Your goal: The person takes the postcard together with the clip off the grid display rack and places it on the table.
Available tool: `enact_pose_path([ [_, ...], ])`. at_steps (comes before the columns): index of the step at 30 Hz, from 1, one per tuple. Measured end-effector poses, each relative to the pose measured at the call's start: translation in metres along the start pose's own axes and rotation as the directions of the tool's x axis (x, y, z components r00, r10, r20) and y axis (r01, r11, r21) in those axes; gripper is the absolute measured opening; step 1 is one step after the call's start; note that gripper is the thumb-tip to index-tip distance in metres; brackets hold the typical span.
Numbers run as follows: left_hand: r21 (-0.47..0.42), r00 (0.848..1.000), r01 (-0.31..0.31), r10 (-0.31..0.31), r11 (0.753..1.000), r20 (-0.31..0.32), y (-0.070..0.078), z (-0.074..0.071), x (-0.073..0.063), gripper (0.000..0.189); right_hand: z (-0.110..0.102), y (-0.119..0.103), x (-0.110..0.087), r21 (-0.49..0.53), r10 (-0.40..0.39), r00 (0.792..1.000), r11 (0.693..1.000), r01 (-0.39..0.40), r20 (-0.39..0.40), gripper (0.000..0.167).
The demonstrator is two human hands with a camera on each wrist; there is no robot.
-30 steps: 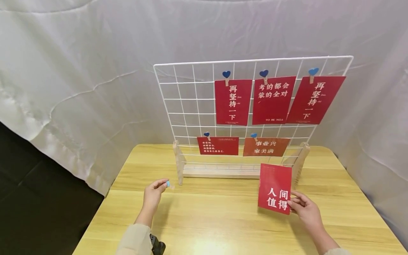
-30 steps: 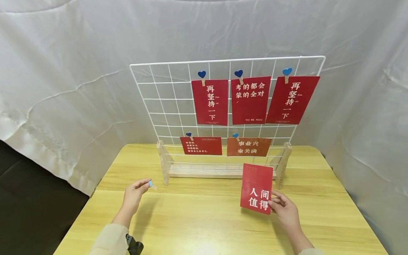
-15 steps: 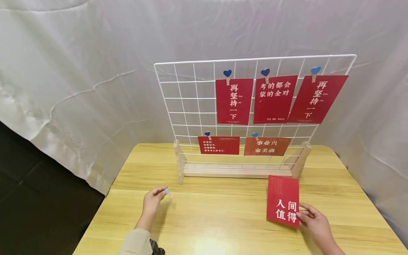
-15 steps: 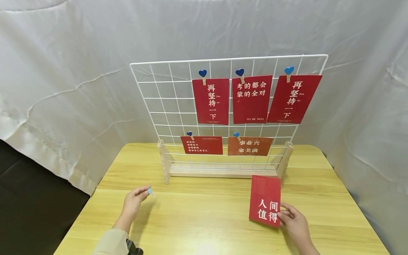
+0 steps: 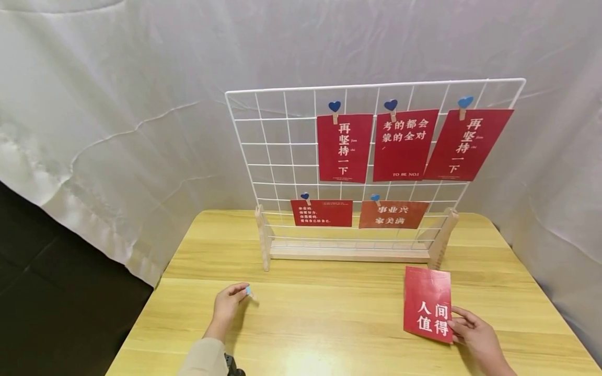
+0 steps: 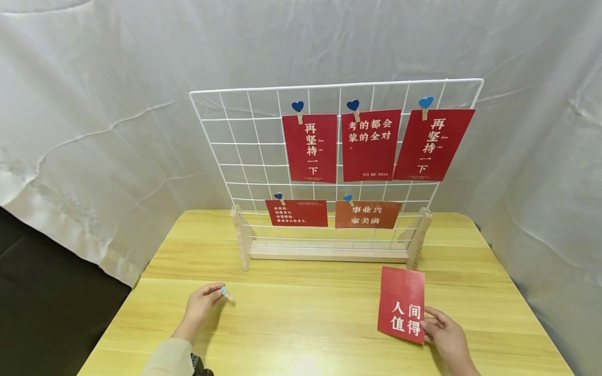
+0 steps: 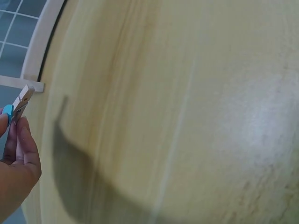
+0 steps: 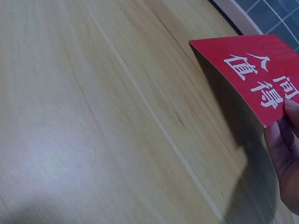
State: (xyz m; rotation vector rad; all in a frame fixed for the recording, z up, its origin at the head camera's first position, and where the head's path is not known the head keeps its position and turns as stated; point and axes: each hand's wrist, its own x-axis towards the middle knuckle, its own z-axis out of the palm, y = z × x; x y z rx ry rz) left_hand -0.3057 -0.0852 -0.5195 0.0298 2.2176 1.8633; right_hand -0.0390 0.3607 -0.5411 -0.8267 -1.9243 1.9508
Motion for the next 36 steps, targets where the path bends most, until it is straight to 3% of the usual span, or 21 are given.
enact_pose_path([
  [9, 0.012, 0.997, 0.062, -0.063, 0.998, 0.037, -0.008, 0.002, 0.003, 0.023, -0.013, -0.003, 0.004, -0.064, 0.095, 0.995, 0.993, -0.095, 0.007, 0.040],
  [13, 0.024, 0.997, 0.068, -0.069, 0.997, 0.037, -0.009, 0.002, 0.005, 0.022, -0.017, -0.006, 0.008, -0.130, 0.118, 0.993, 0.985, -0.116, 0.006, 0.033],
  [17, 0.050, 0.997, 0.066, -0.068, 0.997, 0.030, -0.011, 0.002, 0.006, 0.022, -0.019, -0.007, 0.011, -0.187, 0.153, 0.988, 0.971, -0.150, 0.000, 0.058],
  [19, 0.064, 0.997, 0.072, -0.074, 0.995, 0.022, -0.012, 0.002, 0.007, 0.021, -0.019, -0.006, 0.013, -0.207, 0.166, 0.986, 0.964, -0.165, -0.010, 0.061],
  [32, 0.148, 0.998, 0.064, -0.067, 0.987, 0.019, -0.012, 0.004, 0.011, 0.019, -0.018, 0.006, 0.014, -0.265, 0.108, 0.988, 0.955, -0.134, -0.111, 0.055],
  [36, 0.125, 1.000, 0.015, -0.018, 0.992, 0.023, -0.016, 0.005, 0.014, 0.016, -0.016, 0.007, 0.014, -0.334, 0.081, 0.981, 0.933, -0.137, -0.177, 0.049],
])
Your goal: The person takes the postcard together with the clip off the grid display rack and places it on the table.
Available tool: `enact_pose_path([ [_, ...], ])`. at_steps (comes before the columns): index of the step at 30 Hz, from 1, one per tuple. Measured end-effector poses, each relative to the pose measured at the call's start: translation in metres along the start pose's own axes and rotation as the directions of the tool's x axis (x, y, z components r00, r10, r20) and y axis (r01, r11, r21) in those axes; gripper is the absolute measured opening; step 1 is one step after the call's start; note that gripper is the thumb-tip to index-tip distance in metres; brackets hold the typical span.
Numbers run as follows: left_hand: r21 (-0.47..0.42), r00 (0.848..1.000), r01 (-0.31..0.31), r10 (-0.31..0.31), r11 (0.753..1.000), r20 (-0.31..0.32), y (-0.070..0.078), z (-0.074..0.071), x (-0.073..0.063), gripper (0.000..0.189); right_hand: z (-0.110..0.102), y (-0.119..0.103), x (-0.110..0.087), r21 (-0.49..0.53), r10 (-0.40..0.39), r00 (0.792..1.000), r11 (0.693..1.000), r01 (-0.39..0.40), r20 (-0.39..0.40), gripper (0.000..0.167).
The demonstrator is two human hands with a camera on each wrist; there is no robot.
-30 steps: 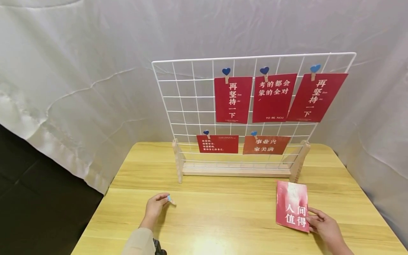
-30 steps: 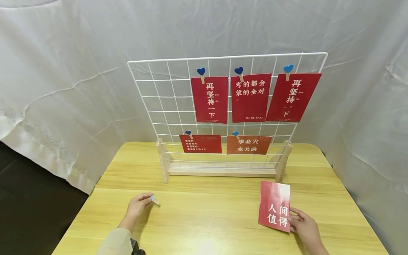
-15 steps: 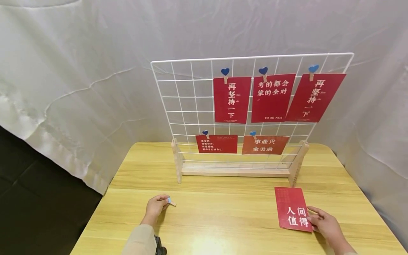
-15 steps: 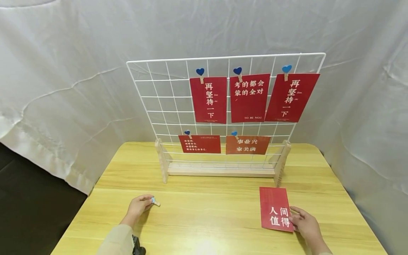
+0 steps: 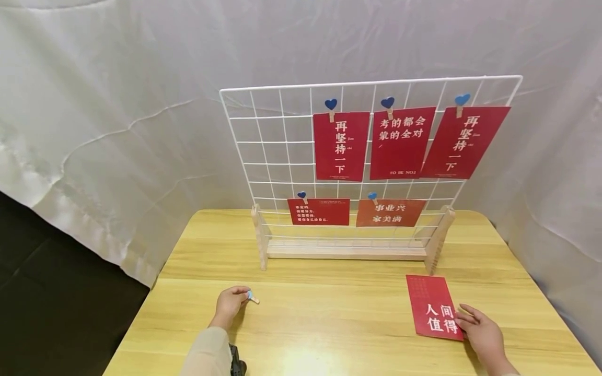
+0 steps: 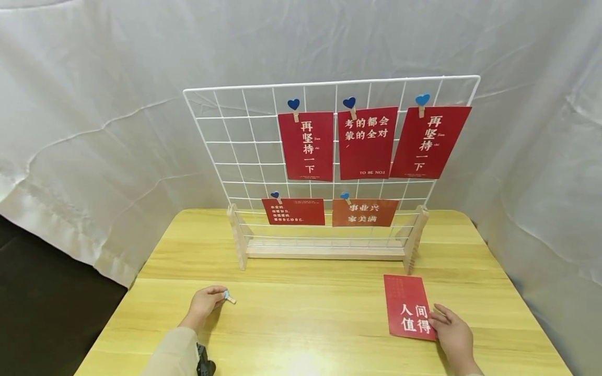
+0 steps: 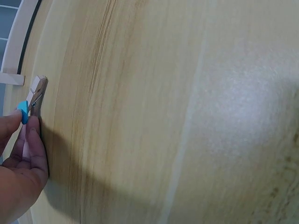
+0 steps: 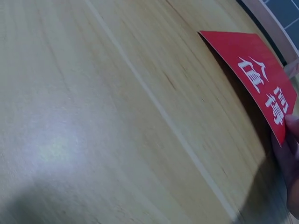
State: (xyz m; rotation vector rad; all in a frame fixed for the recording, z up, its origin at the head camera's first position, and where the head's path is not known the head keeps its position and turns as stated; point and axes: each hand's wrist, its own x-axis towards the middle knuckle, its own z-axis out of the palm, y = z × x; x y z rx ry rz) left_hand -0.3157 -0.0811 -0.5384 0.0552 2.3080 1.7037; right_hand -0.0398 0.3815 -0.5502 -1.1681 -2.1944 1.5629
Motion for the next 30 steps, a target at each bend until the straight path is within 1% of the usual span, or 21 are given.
enact_pose_path([
  [1, -0.030, 0.999, -0.044, 0.044, 0.999, 0.016, -0.008, -0.001, 0.004, 0.014, 0.000, -0.001, 0.000, -0.017, -0.003, 1.000, 1.000, 0.003, -0.015, 0.048],
  [2, -0.035, 0.998, -0.054, 0.054, 0.998, 0.021, -0.009, -0.001, 0.005, 0.014, 0.001, -0.002, -0.001, -0.049, -0.010, 0.999, 0.999, 0.009, -0.033, 0.047],
  [4, -0.029, 0.997, -0.068, 0.069, 0.997, 0.032, -0.010, -0.002, 0.005, 0.015, 0.001, -0.004, -0.002, -0.099, -0.023, 0.998, 0.995, 0.017, -0.058, 0.044],
  [6, 0.004, 0.999, -0.049, 0.049, 0.999, 0.022, -0.008, -0.002, 0.005, 0.015, 0.002, -0.006, -0.003, -0.125, -0.031, 0.997, 0.992, 0.023, -0.066, 0.044],
  [7, 0.021, 0.999, -0.038, 0.038, 0.999, 0.017, -0.007, -0.002, 0.005, 0.016, 0.002, -0.007, -0.003, -0.125, -0.035, 0.997, 0.992, 0.026, -0.066, 0.044],
  [8, 0.064, 1.000, 0.004, -0.004, 0.998, -0.004, 0.001, -0.001, 0.001, 0.017, 0.002, -0.008, -0.004, -0.127, -0.039, 0.997, 0.991, 0.031, -0.067, 0.043],
  [9, 0.080, 1.000, 0.015, -0.015, 0.997, -0.007, 0.003, -0.001, 0.000, 0.018, 0.002, -0.008, -0.004, -0.117, -0.042, 0.997, 0.993, 0.034, -0.066, 0.043],
  [12, 0.105, 0.999, 0.034, -0.034, 0.994, -0.008, 0.007, -0.002, 0.000, 0.020, 0.002, -0.008, -0.006, -0.094, -0.058, 0.996, 0.994, 0.051, -0.068, 0.044],
  [15, 0.101, 0.999, 0.039, -0.038, 0.994, -0.003, 0.009, -0.003, 0.000, 0.022, 0.001, -0.008, -0.008, -0.087, -0.064, 0.995, 0.995, 0.058, -0.072, 0.044],
  [16, 0.100, 1.000, 0.030, -0.030, 0.994, -0.004, 0.008, -0.004, 0.000, 0.022, 0.001, -0.008, -0.008, -0.089, -0.066, 0.995, 0.994, 0.060, -0.071, 0.044],
  [22, 0.082, 1.000, 0.026, -0.026, 0.996, -0.010, 0.011, -0.008, -0.002, 0.026, 0.002, -0.013, -0.010, -0.118, -0.068, 0.996, 0.991, 0.060, -0.064, 0.046],
  [24, 0.085, 1.000, 0.025, -0.024, 0.996, -0.014, 0.015, -0.009, -0.003, 0.027, 0.002, -0.017, -0.010, -0.125, -0.076, 0.996, 0.990, 0.069, -0.053, 0.048],
  [27, 0.098, 1.000, -0.003, 0.006, 0.995, -0.024, 0.023, -0.010, -0.004, 0.028, 0.004, -0.025, -0.011, -0.121, -0.100, 0.994, 0.988, 0.094, -0.039, 0.047],
  [30, 0.058, 0.999, -0.033, 0.035, 0.998, -0.030, 0.033, -0.010, -0.005, 0.029, 0.008, -0.033, -0.011, -0.088, -0.123, 0.992, 0.989, 0.121, -0.023, 0.049],
])
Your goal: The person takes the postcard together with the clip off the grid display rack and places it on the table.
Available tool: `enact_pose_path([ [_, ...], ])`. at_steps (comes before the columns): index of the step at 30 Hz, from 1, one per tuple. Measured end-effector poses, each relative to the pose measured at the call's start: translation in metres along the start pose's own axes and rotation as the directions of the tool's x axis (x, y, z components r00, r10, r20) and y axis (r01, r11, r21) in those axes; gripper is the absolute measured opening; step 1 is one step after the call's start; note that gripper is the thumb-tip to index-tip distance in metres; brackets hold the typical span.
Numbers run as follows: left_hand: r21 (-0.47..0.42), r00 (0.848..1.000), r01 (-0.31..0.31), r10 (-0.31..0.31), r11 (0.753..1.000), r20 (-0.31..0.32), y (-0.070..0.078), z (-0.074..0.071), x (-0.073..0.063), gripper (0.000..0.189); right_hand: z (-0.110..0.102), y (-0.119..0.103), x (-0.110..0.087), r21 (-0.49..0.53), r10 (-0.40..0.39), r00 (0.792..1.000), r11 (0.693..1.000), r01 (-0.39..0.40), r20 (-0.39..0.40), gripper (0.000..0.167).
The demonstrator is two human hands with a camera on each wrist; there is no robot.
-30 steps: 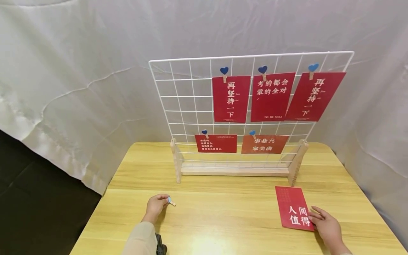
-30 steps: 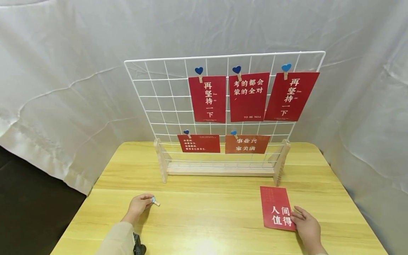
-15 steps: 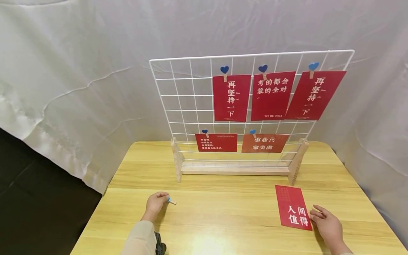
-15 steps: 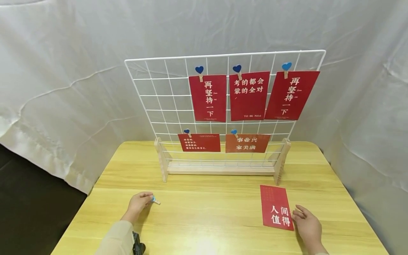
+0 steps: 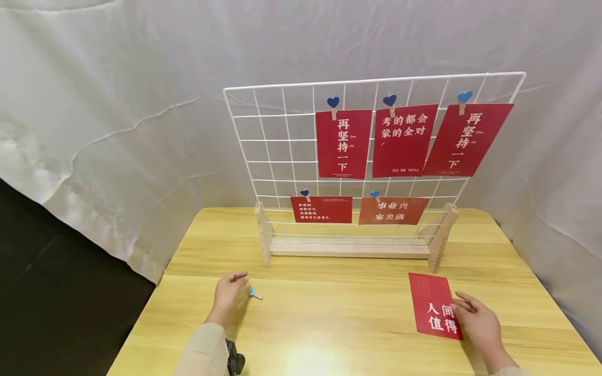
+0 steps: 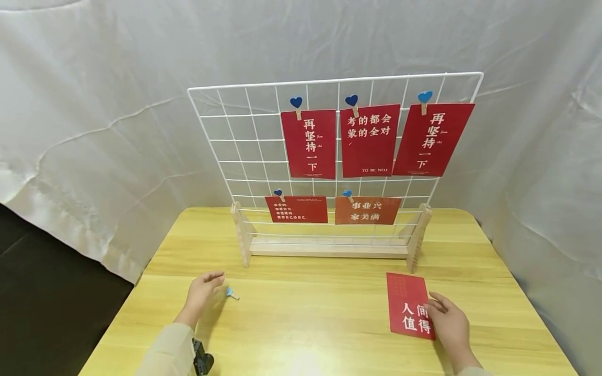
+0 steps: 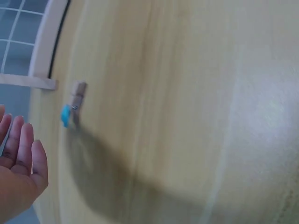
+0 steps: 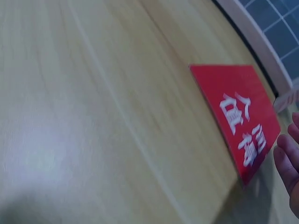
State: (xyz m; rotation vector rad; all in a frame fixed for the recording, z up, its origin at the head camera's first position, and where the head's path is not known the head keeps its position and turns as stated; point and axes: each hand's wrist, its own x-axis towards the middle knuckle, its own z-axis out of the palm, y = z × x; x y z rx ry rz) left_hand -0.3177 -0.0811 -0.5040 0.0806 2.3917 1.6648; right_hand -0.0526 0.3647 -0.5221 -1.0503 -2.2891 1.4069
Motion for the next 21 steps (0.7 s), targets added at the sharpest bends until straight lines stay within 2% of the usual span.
enact_pose_path([
  [4, -0.111, 1.000, -0.010, 0.012, 0.994, 0.015, 0.014, 0.000, 0.000, 0.030, 0.004, -0.002, 0.007, 0.074, -0.014, 1.000, 0.997, 0.013, 0.021, 0.054],
  [7, -0.163, 0.999, -0.025, 0.030, 0.986, 0.028, 0.025, 0.000, -0.001, 0.030, 0.011, 0.011, 0.023, 0.103, -0.049, 0.999, 0.994, 0.048, 0.007, 0.059],
  [11, -0.205, 0.997, -0.064, 0.073, 0.977, 0.034, 0.041, 0.001, -0.002, 0.030, 0.022, 0.034, 0.050, 0.093, -0.116, 0.993, 0.989, 0.118, -0.033, 0.059],
  [16, -0.236, 0.992, -0.107, 0.120, 0.966, 0.042, 0.062, 0.003, -0.002, 0.030, 0.035, 0.043, 0.074, 0.044, -0.171, 0.984, 0.984, 0.173, -0.052, 0.055],
  [21, -0.273, 0.986, -0.139, 0.159, 0.952, 0.053, 0.086, 0.006, -0.003, 0.030, 0.043, 0.037, 0.091, 0.153, -0.255, 0.965, 0.953, 0.261, -0.054, 0.051],
])
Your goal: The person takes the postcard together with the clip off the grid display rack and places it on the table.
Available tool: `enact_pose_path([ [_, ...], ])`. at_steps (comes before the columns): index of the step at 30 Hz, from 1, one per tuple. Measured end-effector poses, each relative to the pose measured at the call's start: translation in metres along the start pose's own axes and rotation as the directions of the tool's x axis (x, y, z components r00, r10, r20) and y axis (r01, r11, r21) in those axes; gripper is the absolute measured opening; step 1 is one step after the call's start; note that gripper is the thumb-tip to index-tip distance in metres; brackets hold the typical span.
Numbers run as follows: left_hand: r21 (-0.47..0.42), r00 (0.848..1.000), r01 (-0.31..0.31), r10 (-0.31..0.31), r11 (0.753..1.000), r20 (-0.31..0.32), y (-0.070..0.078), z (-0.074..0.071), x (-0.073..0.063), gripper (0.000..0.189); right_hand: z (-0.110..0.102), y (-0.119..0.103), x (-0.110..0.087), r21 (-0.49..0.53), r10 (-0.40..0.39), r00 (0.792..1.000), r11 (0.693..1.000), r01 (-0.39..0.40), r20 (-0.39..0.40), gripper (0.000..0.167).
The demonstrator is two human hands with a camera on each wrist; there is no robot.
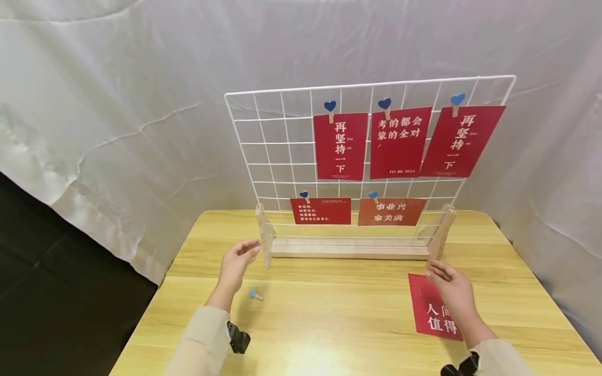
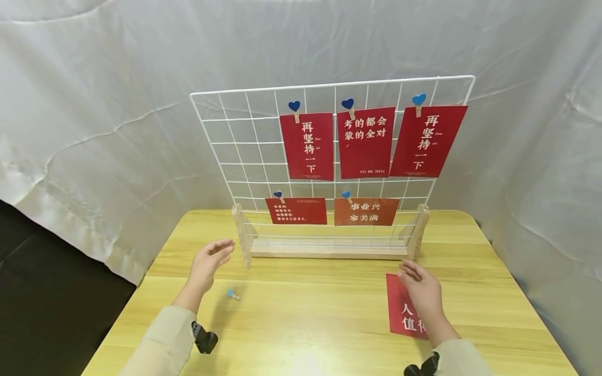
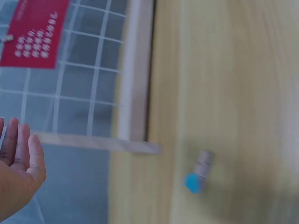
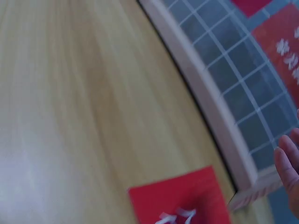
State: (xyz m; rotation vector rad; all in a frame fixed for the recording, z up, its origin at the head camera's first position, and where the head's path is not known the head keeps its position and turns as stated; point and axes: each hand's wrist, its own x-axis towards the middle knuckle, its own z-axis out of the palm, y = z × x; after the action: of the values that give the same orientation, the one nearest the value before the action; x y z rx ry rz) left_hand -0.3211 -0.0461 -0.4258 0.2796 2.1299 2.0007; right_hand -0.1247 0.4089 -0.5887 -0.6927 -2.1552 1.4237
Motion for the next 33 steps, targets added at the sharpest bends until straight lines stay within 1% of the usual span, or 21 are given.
enact_pose_path([
  [3, -0.043, 0.999, -0.035, 0.036, 0.998, 0.016, 0.014, 0.006, 0.003, 0.029, 0.006, -0.005, 0.011, 0.063, -0.054, 0.998, 0.997, 0.053, 0.017, 0.050],
  [5, -0.066, 0.998, -0.064, 0.066, 0.996, 0.022, 0.022, 0.010, 0.005, 0.028, 0.009, -0.010, 0.018, 0.067, -0.075, 0.997, 0.995, 0.072, 0.032, 0.050],
  [6, -0.077, 0.996, -0.077, 0.080, 0.994, 0.030, 0.027, 0.012, 0.006, 0.028, 0.008, -0.022, 0.016, 0.126, -0.090, 0.994, 0.989, 0.082, 0.063, 0.047],
  [7, -0.086, 0.995, -0.090, 0.093, 0.992, 0.036, 0.031, 0.013, 0.007, 0.027, 0.010, -0.023, 0.021, 0.145, -0.094, 0.993, 0.986, 0.083, 0.070, 0.047],
  [9, -0.096, 0.992, -0.116, 0.121, 0.989, 0.047, 0.040, 0.018, 0.008, 0.027, 0.012, -0.023, 0.031, 0.209, -0.126, 0.988, 0.972, 0.104, 0.092, 0.046],
  [11, -0.106, 0.987, -0.141, 0.148, 0.984, 0.061, 0.048, 0.022, 0.008, 0.027, 0.016, -0.021, 0.043, 0.310, -0.159, 0.981, 0.943, 0.119, 0.109, 0.044],
  [12, -0.109, 0.985, -0.153, 0.161, 0.982, 0.068, 0.052, 0.025, 0.008, 0.027, 0.018, -0.023, 0.047, 0.332, -0.181, 0.977, 0.933, 0.135, 0.110, 0.044],
  [13, -0.113, 0.982, -0.166, 0.175, 0.980, 0.072, 0.056, 0.027, 0.008, 0.026, 0.022, -0.016, 0.057, 0.329, -0.191, 0.977, 0.932, 0.150, 0.096, 0.046],
  [15, -0.109, 0.976, -0.192, 0.202, 0.975, 0.082, 0.063, 0.032, 0.009, 0.026, 0.024, -0.040, 0.055, 0.392, -0.210, 0.969, 0.909, 0.144, 0.131, 0.045],
  [16, -0.105, 0.972, -0.206, 0.215, 0.973, 0.089, 0.067, 0.034, 0.009, 0.026, 0.025, -0.061, 0.049, 0.369, -0.205, 0.967, 0.919, 0.138, 0.148, 0.045],
  [17, -0.104, 0.969, -0.218, 0.228, 0.970, 0.095, 0.071, 0.036, 0.010, 0.026, 0.026, -0.083, 0.042, 0.384, -0.227, 0.962, 0.910, 0.154, 0.152, 0.044],
  [19, -0.098, 0.961, -0.248, 0.258, 0.964, 0.104, 0.079, 0.040, 0.011, 0.026, 0.025, -0.136, 0.021, 0.376, -0.224, 0.958, 0.916, 0.143, 0.180, 0.044],
  [20, -0.095, 0.956, -0.262, 0.272, 0.960, 0.108, 0.083, 0.041, 0.012, 0.025, 0.026, -0.163, 0.011, 0.349, -0.225, 0.957, 0.925, 0.151, 0.183, 0.044],
  [21, -0.092, 0.951, -0.277, 0.286, 0.957, 0.113, 0.087, 0.043, 0.012, 0.026, 0.027, -0.183, 0.002, 0.334, -0.242, 0.955, 0.926, 0.175, 0.170, 0.043],
  [22, -0.090, 0.946, -0.292, 0.301, 0.952, 0.119, 0.092, 0.045, 0.013, 0.026, 0.027, -0.206, -0.007, 0.299, -0.235, 0.958, 0.937, 0.179, 0.164, 0.044],
  [23, -0.089, 0.942, -0.304, 0.314, 0.948, 0.123, 0.096, 0.046, 0.014, 0.026, 0.029, -0.222, -0.013, 0.301, -0.245, 0.958, 0.934, 0.192, 0.150, 0.044],
  [24, -0.079, 0.937, -0.317, 0.325, 0.945, 0.129, 0.100, 0.048, 0.015, 0.026, 0.029, -0.238, -0.018, 0.252, -0.232, 0.962, 0.949, 0.191, 0.144, 0.046],
  [26, -0.072, 0.929, -0.336, 0.343, 0.939, 0.142, 0.108, 0.051, 0.018, 0.027, 0.031, -0.256, -0.021, 0.197, -0.242, 0.962, 0.957, 0.214, 0.129, 0.047],
  [28, -0.066, 0.921, -0.352, 0.358, 0.934, 0.155, 0.116, 0.055, 0.019, 0.027, 0.032, -0.268, -0.021, 0.177, -0.236, 0.963, 0.961, 0.212, 0.128, 0.048],
  [31, -0.066, 0.906, -0.382, 0.387, 0.922, 0.173, 0.129, 0.062, 0.023, 0.028, 0.035, -0.277, -0.016, 0.153, -0.242, 0.962, 0.963, 0.222, 0.129, 0.049],
  [33, -0.060, 0.893, -0.408, 0.412, 0.911, 0.184, 0.137, 0.067, 0.025, 0.028, 0.037, -0.281, -0.011, 0.166, -0.258, 0.958, 0.957, 0.236, 0.124, 0.048],
])
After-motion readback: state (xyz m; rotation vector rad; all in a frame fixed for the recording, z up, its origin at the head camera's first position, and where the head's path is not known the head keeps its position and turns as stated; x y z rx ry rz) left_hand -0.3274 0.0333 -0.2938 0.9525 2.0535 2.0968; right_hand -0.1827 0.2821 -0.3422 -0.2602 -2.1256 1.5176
